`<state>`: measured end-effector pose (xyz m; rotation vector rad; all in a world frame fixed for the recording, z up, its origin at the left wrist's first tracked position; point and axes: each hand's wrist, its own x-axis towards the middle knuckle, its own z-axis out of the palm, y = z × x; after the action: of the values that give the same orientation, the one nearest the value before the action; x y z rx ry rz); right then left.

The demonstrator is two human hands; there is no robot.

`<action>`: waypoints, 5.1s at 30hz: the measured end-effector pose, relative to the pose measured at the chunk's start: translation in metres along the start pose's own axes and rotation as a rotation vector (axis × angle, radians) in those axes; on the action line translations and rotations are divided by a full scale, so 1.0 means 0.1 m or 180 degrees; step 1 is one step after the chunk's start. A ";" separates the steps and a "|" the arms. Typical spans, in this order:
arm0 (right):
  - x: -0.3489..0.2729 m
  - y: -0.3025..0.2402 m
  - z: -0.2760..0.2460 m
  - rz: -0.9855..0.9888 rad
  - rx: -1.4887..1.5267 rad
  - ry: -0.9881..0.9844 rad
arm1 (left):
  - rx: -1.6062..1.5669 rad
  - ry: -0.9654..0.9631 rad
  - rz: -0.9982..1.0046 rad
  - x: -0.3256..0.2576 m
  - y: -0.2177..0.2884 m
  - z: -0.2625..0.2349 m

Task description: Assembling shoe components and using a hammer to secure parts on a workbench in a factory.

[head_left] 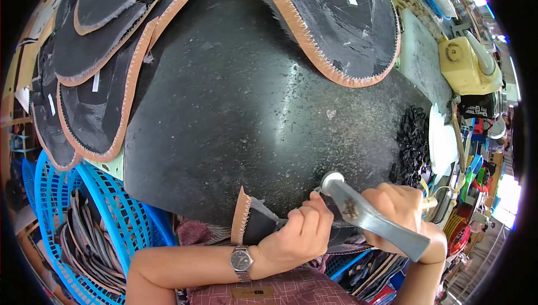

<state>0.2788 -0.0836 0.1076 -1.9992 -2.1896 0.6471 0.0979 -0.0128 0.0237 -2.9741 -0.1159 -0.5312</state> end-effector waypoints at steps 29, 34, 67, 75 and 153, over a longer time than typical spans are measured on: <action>-0.45 -0.26 -0.09 0.0911 -0.0031 0.1411 | -0.3041 -0.0826 -0.1010 -0.15 0.02 -0.08; -0.85 -0.09 -0.15 0.0739 -0.0158 0.3456 | -0.3091 0.0774 -0.1122 0.62 -0.77 -0.37; 1.17 0.10 -0.38 0.0856 0.4421 0.1525 | -0.5602 0.2508 -0.1809 0.26 -2.43 -2.77; 0.38 -0.75 -0.03 0.0734 0.4642 0.1596 | -0.5799 0.2181 -0.2514 0.14 -2.14 -1.18; -0.23 -0.23 0.27 0.0290 0.1236 -0.0016 | -0.1464 0.0328 0.1886 -0.13 -0.84 0.10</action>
<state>0.2507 -0.1133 0.0967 -1.8962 -1.8079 1.0007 0.0811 0.0709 0.0185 -3.1453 0.9855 -0.6911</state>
